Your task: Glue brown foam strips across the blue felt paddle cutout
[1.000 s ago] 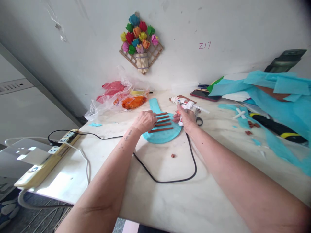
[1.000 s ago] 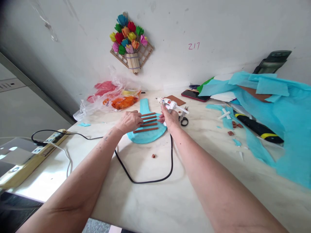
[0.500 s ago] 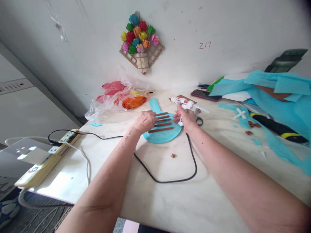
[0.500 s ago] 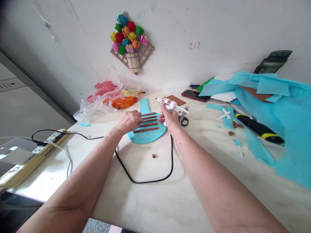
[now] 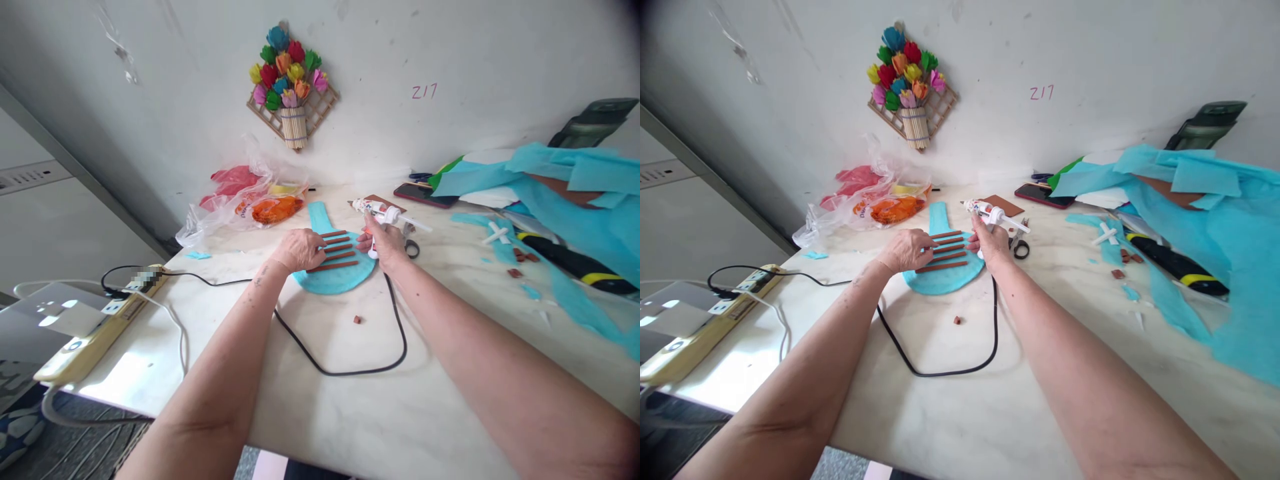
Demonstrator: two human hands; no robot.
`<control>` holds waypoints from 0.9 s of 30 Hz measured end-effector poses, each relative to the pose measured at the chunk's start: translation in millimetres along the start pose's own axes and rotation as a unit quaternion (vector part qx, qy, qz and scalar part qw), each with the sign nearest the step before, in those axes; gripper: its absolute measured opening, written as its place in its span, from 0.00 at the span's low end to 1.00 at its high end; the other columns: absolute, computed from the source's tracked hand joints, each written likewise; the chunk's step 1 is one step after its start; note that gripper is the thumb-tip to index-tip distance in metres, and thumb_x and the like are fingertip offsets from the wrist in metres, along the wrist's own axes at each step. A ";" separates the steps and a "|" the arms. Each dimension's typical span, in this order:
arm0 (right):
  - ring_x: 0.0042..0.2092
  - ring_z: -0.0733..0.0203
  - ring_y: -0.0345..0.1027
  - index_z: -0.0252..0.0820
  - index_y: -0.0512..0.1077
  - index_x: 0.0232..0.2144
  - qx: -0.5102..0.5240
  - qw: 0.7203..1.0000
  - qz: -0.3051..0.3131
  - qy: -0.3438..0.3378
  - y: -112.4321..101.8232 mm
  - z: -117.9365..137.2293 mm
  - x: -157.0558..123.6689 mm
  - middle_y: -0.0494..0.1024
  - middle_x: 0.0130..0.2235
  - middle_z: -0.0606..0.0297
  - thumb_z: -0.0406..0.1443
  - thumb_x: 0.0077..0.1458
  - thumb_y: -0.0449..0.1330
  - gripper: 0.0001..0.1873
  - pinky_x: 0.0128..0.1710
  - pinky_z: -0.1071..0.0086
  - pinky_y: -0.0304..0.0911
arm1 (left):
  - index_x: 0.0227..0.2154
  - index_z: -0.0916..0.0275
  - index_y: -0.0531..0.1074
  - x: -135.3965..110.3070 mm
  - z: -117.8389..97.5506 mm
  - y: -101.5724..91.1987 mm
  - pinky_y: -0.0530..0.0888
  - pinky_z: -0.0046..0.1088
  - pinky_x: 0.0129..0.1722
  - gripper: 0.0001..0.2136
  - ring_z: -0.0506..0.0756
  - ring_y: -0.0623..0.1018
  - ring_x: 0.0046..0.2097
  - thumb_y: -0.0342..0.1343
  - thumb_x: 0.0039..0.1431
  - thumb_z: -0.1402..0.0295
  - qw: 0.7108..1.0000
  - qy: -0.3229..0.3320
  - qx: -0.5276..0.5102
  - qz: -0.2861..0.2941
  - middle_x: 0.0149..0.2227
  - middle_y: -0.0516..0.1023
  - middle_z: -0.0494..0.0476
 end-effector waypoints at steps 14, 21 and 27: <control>0.15 0.67 0.64 0.38 0.66 0.23 -0.007 1.000 -0.002 0.004 -0.8 -1.9 0.6 0.69 0.15 0.69 0.51 0.43 0.59 0.21 0.13 0.76 0.62 | 0.40 0.60 0.73 -23.4 76.1 18.9 0.61 0.36 0.52 0.17 0.56 0.67 0.48 0.54 0.49 0.58 0.975 -0.131 -0.123 -0.131 0.44 0.72 0.57; 0.17 0.66 0.67 0.37 0.67 0.26 -0.041 0.999 -0.009 -0.021 -2.4 -2.8 3.5 0.72 0.18 0.66 0.53 0.43 0.58 0.23 0.11 0.78 0.58 | 0.37 0.58 0.74 -30.8 86.1 28.7 0.55 0.38 0.56 0.13 0.57 0.61 0.54 0.54 0.50 0.60 0.961 -0.177 -0.131 -0.165 0.50 0.68 0.55; 0.16 0.67 0.65 0.36 0.68 0.28 -0.118 0.992 -0.026 -0.037 -4.6 -2.1 6.3 0.73 0.20 0.65 0.45 0.44 0.59 0.16 0.10 0.79 0.56 | 0.20 0.60 0.73 -36.6 87.8 27.3 0.56 0.37 0.55 0.07 0.58 0.60 0.53 0.56 0.47 0.63 0.951 -0.190 -0.169 -0.177 0.48 0.71 0.52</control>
Point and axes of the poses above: each hand's wrist, its own x-axis towards the middle knuckle, its own y-axis out of the palm, z = x × y, the point moved 5 cm from there along x, towards the middle knuckle
